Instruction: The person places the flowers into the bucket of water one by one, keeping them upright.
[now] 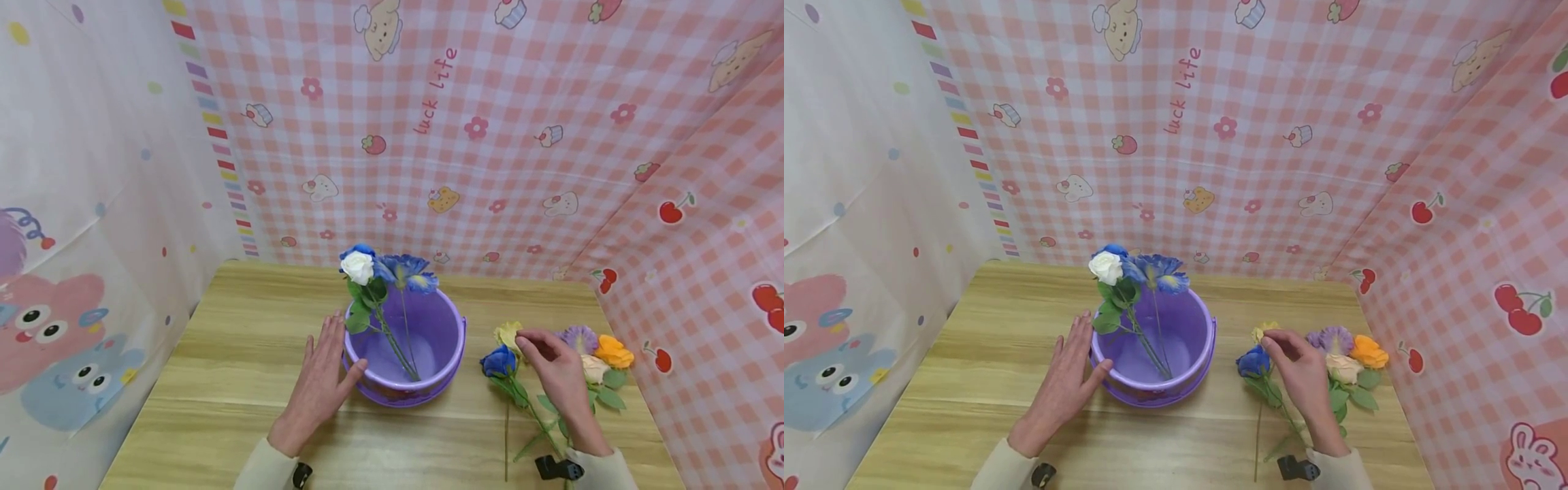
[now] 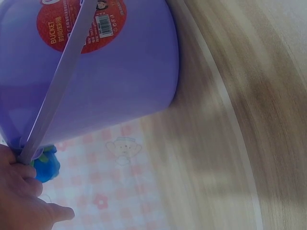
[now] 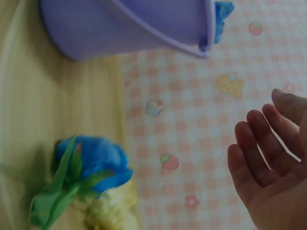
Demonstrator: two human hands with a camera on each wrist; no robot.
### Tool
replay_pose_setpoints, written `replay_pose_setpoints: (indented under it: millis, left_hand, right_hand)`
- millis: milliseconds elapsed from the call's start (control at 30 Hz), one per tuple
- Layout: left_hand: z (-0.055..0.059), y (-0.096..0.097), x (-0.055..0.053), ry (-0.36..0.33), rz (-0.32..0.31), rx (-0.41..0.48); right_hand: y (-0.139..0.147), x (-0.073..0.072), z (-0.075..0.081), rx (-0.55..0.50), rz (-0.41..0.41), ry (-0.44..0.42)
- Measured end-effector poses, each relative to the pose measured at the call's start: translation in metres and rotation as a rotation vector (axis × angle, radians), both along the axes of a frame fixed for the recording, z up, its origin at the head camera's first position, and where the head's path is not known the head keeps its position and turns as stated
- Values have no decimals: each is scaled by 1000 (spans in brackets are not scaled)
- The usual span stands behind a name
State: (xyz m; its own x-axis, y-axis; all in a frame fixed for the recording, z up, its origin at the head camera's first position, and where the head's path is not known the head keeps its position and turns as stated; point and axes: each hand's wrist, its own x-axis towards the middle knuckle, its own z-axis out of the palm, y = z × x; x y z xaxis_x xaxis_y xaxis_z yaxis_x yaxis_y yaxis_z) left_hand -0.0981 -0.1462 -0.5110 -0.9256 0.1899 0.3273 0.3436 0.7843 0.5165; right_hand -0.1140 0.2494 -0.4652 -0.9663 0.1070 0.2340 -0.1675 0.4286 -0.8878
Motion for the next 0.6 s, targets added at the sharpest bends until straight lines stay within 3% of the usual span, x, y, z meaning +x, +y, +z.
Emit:
replay_pose_setpoints:
  millis: [300, 600]
  left_hand:
    - [1, 0, -2, 0, -3, -5]
    - [1, 0, 0, -8, -8, 0]
  right_hand:
    - [25, 3, -19, 94, -14, -78]
    - [41, 6, -35, 168, 8, -211]
